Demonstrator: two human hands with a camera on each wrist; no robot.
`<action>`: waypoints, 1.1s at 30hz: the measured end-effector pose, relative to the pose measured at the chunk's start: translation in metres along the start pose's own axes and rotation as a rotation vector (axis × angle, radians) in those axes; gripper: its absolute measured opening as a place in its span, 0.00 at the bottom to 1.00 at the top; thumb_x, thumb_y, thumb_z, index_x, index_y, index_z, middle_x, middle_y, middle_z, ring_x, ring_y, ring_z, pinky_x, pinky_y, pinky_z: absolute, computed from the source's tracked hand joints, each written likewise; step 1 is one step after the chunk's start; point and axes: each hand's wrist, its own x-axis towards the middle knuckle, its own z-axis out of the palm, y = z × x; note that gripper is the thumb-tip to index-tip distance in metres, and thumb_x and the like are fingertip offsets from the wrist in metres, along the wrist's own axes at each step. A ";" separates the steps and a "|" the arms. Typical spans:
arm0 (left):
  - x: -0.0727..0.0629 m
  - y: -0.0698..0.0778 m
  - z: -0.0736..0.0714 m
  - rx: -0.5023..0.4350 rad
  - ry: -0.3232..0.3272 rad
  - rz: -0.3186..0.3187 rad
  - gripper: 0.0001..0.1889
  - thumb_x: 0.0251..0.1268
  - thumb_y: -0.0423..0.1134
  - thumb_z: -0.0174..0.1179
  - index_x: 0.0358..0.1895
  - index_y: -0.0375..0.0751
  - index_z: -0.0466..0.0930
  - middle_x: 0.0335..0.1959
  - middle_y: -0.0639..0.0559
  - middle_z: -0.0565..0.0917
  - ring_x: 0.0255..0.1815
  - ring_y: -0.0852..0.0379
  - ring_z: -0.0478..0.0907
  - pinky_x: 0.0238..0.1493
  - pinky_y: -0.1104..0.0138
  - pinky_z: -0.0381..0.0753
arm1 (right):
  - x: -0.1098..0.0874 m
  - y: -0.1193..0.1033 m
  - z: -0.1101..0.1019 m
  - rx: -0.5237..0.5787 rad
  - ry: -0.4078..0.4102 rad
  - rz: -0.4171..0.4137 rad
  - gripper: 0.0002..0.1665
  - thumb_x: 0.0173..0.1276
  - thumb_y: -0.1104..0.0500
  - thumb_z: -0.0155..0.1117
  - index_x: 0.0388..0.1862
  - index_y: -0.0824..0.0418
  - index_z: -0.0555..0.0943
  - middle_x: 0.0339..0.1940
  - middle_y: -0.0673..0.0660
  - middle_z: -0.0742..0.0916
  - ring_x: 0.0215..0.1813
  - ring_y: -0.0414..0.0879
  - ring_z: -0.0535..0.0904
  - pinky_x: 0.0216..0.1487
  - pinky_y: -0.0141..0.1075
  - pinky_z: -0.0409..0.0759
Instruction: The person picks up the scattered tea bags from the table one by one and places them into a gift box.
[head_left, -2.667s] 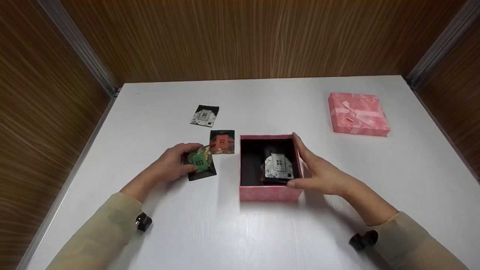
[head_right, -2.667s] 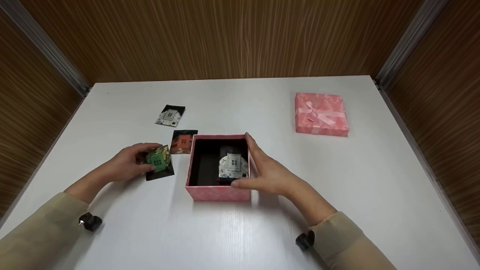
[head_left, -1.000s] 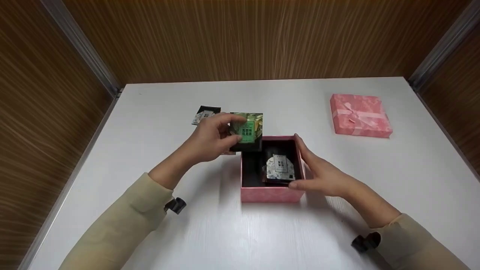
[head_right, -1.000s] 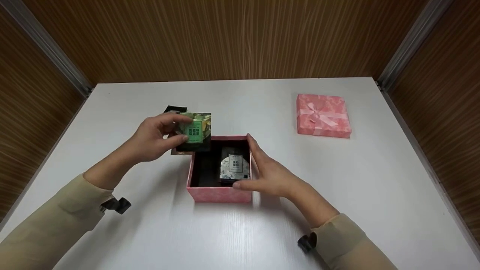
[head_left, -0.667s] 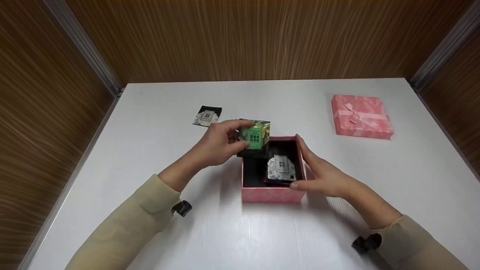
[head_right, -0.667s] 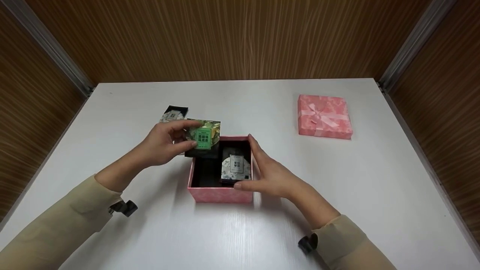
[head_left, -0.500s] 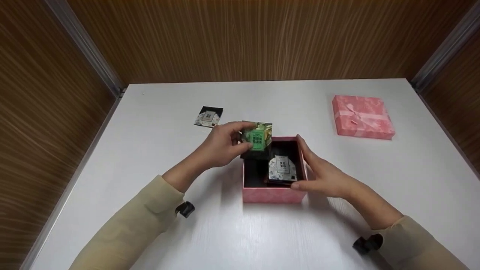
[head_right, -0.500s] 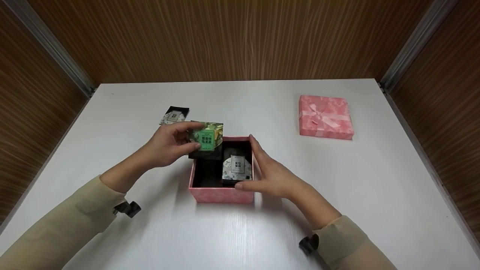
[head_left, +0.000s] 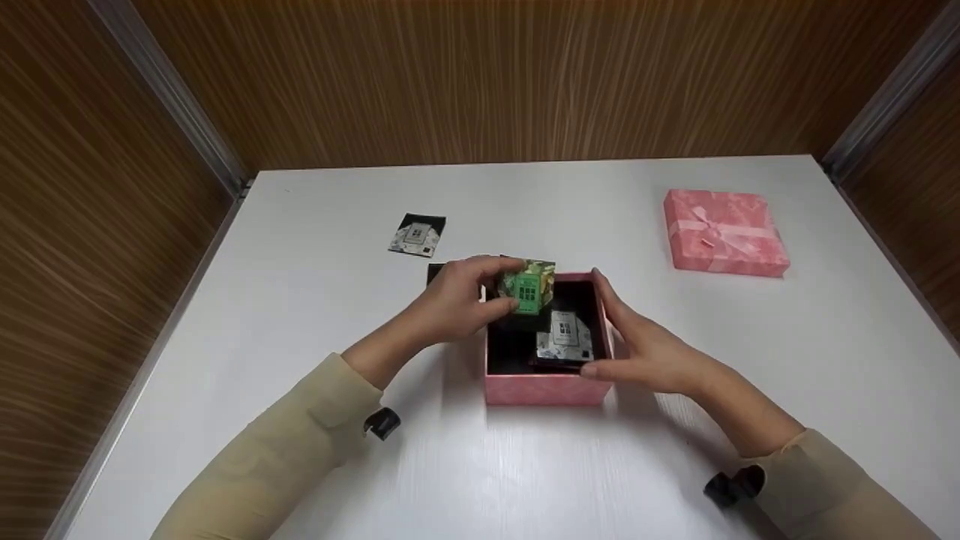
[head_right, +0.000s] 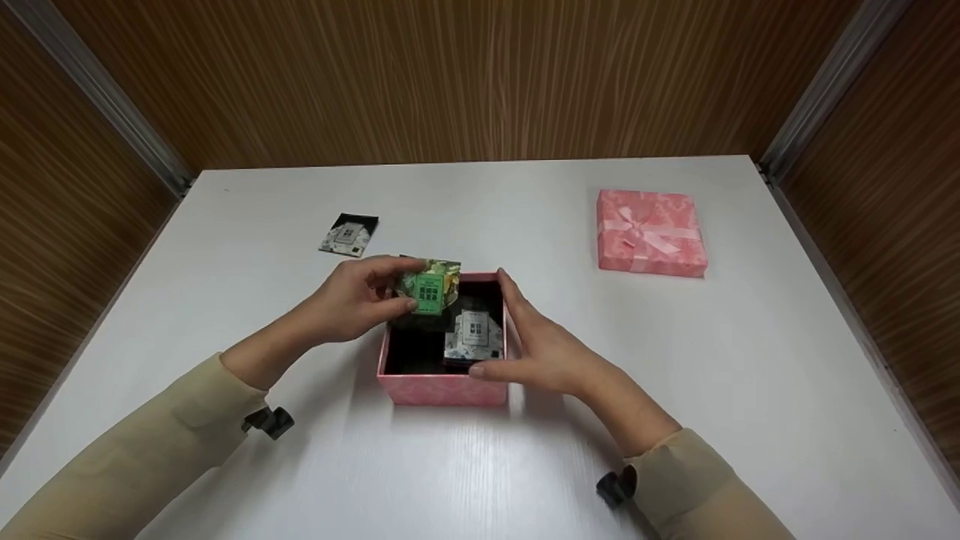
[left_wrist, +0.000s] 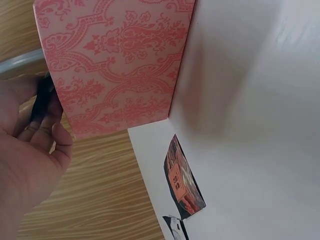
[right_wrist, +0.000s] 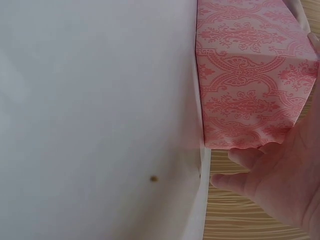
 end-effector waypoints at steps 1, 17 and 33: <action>0.000 0.000 0.001 0.007 -0.005 -0.003 0.24 0.71 0.34 0.70 0.69 0.39 0.81 0.56 0.47 0.86 0.47 0.54 0.82 0.48 0.61 0.81 | 0.001 0.000 0.000 0.004 -0.001 -0.005 0.75 0.64 0.42 0.78 0.90 0.53 0.33 0.89 0.61 0.52 0.85 0.61 0.51 0.79 0.65 0.55; 0.009 0.010 0.020 0.135 -0.083 -0.016 0.26 0.74 0.39 0.68 0.73 0.43 0.78 0.64 0.47 0.84 0.65 0.52 0.80 0.67 0.58 0.77 | 0.000 0.003 0.000 0.009 0.004 -0.017 0.75 0.64 0.44 0.79 0.90 0.51 0.33 0.88 0.63 0.56 0.84 0.64 0.56 0.77 0.66 0.58; 0.021 0.015 0.036 0.438 -0.201 -0.005 0.28 0.73 0.43 0.68 0.73 0.39 0.78 0.60 0.45 0.86 0.61 0.49 0.82 0.69 0.53 0.74 | -0.001 0.003 0.000 0.024 -0.015 -0.005 0.75 0.65 0.43 0.78 0.90 0.48 0.32 0.89 0.57 0.51 0.85 0.58 0.51 0.78 0.64 0.57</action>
